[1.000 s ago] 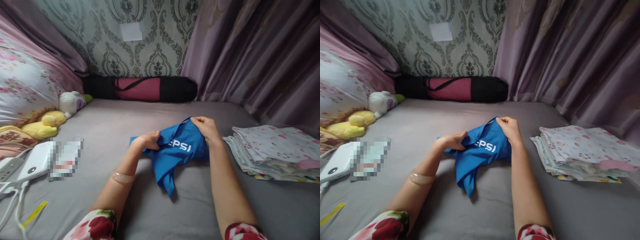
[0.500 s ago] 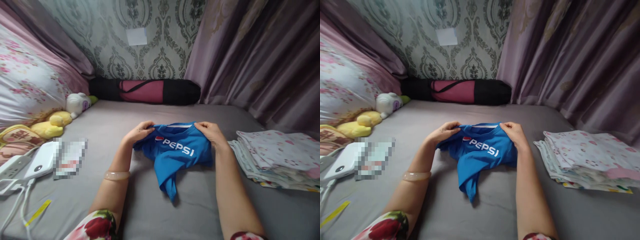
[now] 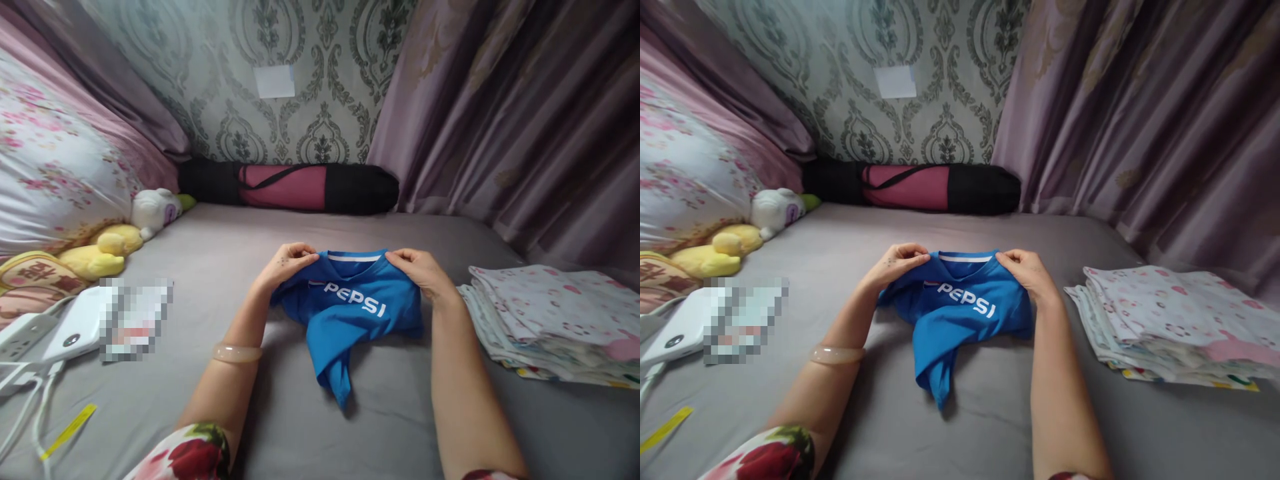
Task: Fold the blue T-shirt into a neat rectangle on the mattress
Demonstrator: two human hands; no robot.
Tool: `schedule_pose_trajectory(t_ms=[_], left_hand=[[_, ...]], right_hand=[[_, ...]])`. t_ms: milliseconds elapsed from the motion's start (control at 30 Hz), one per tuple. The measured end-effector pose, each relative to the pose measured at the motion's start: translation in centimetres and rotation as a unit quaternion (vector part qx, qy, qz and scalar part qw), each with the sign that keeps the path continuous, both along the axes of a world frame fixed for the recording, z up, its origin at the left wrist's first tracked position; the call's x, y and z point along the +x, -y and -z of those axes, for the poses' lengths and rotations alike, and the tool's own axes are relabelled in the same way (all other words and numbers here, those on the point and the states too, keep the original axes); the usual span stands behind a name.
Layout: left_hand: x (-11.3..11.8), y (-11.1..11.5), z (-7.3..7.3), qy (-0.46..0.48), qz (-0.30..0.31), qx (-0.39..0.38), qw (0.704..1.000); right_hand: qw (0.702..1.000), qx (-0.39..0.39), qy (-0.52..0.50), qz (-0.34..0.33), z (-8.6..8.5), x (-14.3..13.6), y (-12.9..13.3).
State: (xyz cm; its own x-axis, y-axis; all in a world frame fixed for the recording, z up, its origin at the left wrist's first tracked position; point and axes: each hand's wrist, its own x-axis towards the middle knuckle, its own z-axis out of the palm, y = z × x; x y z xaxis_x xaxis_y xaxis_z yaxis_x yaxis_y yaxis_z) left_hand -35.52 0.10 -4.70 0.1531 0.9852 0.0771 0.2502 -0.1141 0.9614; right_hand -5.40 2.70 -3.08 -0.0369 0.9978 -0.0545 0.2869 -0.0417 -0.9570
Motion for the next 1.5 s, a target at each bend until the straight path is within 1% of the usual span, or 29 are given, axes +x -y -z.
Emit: schedule_pose_trajectory(t_ms=[133, 233, 300, 367, 467, 567, 633, 700, 767, 867, 967, 1100, 1167, 1233, 1300, 1367, 1400, 1433, 1467, 1500], left_hand=[[-0.2, -0.1, -0.4, -0.068, -0.03, 0.035, 0.997], [-0.1, 0.0, -1.0, -0.1, -0.062, 0.051, 0.992], [0.0, 0.2, -1.5, -0.101, -0.093, 0.063, 0.989], [0.1, 0.5, -2.1, -0.08, -0.117, 0.068, 0.988], [-0.4, 1.2, -3.6, -0.029, -0.115, 0.051, 0.992], [-1.8, 2.0, -5.9, -0.005, -0.074, 0.028, 0.997], [-3.1, 2.6, -7.7, -0.015, -0.037, 0.022, 0.999], [-4.6, 3.0, -9.6, -0.035, -0.005, 0.029, 0.999], [-5.9, 3.2, -11.3, -0.059, 0.004, 0.057, 0.997], [-7.7, 3.0, -13.9, -0.092, -0.041, 0.132, 0.986], [-9.0, 2.3, -17.0, -0.122, -0.092, 0.226, 0.962], [-9.8, 1.9, -21.6, -0.196, -0.147, 0.342, 0.907], [-9.8, 1.9, -23.2, -0.225, -0.177, 0.382, 0.879], [-9.7, 1.8, -23.8, -0.249, -0.199, 0.408, 0.856], [-9.6, 1.8, -23.7, -0.278, -0.206, 0.424, 0.837], [-9.5, 2.1, -23.3, -0.302, -0.207, 0.433, 0.823], [-9.5, 2.3, -23.1, -0.304, -0.207, 0.434, 0.823], [-9.6, 2.7, -23.0, -0.293, -0.205, 0.431, 0.829], [-9.7, 3.1, -23.0, -0.269, -0.201, 0.421, 0.842], [-9.8, 3.6, -23.1, -0.234, -0.196, 0.402, 0.863]], right_hand=[[0.999, -0.013, -0.006, -0.047, -0.4, 0.6, 0.3], [0.996, -0.025, -0.008, -0.091, -0.8, 0.9, 0.6], [0.994, -0.025, -0.008, -0.105, -1.2, 0.9, 1.0], [0.994, -0.015, -0.011, -0.111, -1.6, 0.6, 1.3], [0.994, 0.023, -0.024, -0.1, -2.4, -0.1, 1.6], [0.995, 0.056, -0.025, -0.084, -3.8, -0.8, 1.3], [0.993, 0.062, -0.021, -0.098, -5.3, -1.3, 0.9], [0.991, 0.071, -0.021, -0.116, -7.2, -1.9, 0.5], [0.987, 0.09, -0.023, -0.13, -9.3, -2.7, 0.2], [0.98, 0.126, -0.017, -0.154, -12.6, -4.0, -0.1], [0.971, 0.173, 0.016, -0.161, -16.1, -4.9, -0.4], [0.95, 0.26, 0.085, -0.151, -20.3, -5.5, -1.4], [0.936, 0.306, 0.112, -0.134, -21.8, -5.9, -2.0], [0.915, 0.36, 0.145, -0.105, -22.6, -6.3, -2.4], [0.888, 0.417, 0.181, -0.072, -22.6, -6.6, -2.5], [0.872, 0.446, 0.196, -0.056, -22.3, -6.7, -2.2], [0.873, 0.443, 0.196, -0.062, -22.2, -6.5, -1.8], [0.88, 0.427, 0.191, -0.079, -22.0, -6.3, -1.3], [0.892, 0.401, 0.181, -0.101, -22.0, -6.0, -0.7], [0.906, 0.37, 0.165, -0.124, -22.0, -5.6, -0.1]])
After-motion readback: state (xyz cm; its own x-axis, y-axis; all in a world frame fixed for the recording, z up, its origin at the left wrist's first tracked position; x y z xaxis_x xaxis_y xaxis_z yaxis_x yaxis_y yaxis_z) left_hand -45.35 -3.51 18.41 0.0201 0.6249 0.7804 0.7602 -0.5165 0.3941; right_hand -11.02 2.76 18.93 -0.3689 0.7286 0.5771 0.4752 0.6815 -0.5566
